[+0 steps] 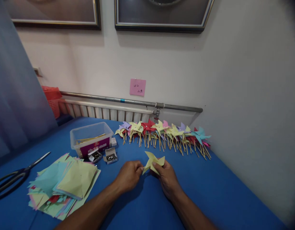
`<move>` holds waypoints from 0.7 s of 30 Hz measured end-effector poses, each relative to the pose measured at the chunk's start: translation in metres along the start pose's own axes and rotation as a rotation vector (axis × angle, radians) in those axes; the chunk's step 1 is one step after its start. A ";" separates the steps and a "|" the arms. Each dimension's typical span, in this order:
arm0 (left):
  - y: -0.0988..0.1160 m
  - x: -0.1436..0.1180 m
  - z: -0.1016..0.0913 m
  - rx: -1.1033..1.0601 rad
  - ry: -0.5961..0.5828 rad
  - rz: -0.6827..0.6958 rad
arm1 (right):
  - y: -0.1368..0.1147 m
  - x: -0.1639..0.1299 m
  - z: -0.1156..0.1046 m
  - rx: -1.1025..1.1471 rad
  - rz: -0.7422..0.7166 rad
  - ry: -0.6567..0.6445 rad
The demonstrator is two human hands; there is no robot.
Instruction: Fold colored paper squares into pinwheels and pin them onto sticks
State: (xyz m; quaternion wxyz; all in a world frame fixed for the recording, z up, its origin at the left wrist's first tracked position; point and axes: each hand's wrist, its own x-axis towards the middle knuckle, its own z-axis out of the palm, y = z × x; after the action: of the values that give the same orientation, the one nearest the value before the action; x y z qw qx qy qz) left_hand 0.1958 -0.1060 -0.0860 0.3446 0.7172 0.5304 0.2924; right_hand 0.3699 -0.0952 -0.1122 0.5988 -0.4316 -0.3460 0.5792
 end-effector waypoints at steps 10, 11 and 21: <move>0.002 0.000 -0.001 0.022 0.031 -0.011 | 0.000 0.000 0.002 0.013 0.002 -0.008; 0.002 0.000 -0.001 0.016 0.031 -0.006 | 0.000 0.000 0.001 0.014 0.000 -0.009; -0.004 0.001 0.001 -0.006 -0.013 0.008 | 0.002 0.004 -0.003 -0.028 -0.014 -0.028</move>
State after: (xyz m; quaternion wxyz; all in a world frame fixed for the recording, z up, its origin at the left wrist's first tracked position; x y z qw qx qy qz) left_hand 0.1948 -0.1047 -0.0894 0.3492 0.7202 0.5245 0.2905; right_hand 0.3720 -0.0915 -0.1160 0.5917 -0.4295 -0.3652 0.5762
